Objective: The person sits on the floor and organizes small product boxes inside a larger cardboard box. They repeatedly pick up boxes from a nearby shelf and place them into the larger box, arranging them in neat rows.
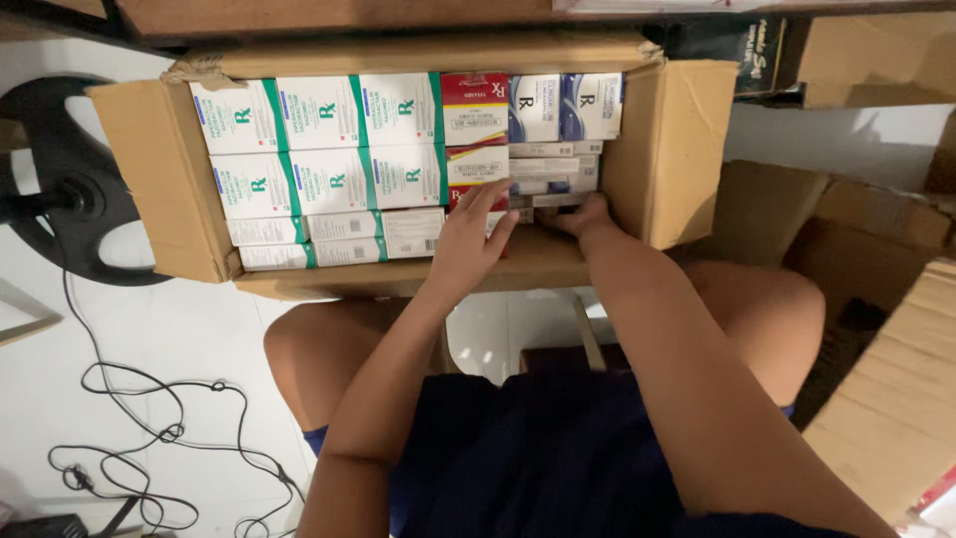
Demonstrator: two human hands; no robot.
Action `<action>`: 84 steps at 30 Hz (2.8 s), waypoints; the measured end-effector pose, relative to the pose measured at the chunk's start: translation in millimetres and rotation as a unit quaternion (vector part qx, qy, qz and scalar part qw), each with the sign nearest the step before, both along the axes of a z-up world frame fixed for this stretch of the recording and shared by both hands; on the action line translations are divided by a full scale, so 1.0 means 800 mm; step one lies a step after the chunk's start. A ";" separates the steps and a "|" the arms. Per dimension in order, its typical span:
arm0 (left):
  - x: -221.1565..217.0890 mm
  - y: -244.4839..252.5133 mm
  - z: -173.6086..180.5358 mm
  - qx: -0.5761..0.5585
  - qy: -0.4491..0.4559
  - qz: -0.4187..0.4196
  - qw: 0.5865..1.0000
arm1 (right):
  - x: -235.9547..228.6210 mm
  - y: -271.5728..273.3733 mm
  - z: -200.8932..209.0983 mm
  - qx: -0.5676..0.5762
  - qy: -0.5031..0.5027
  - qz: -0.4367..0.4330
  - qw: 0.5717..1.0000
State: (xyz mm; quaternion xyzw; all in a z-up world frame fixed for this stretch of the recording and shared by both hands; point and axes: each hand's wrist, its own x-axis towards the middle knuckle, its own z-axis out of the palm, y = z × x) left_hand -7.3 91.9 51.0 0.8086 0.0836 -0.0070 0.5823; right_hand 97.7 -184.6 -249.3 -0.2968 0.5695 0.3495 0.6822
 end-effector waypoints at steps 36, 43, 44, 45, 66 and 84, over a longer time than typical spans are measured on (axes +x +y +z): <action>0.009 -0.005 -0.014 0.017 -0.046 0.005 0.999 | 0.096 0.051 0.191 -0.231 -0.378 0.097 0.891; 0.005 -0.011 -0.019 0.004 -0.059 0.007 0.998 | 0.041 0.042 0.174 -0.169 -0.399 0.140 0.890; 0.005 -0.011 -0.020 0.009 -0.062 0.006 0.998 | 0.038 0.049 0.175 -0.154 -0.388 0.155 0.895; 0.004 -0.011 -0.021 0.015 -0.065 0.006 0.998 | 0.036 0.055 0.176 -0.139 -0.377 0.169 0.900; 0.006 -0.010 -0.010 0.014 -0.018 0.009 1.000 | 0.095 0.102 0.243 -0.469 -0.562 0.597 0.328; 0.130 -0.138 0.027 0.009 -0.159 -0.063 0.985 | 0.211 -0.057 0.466 -0.356 -0.752 0.523 0.184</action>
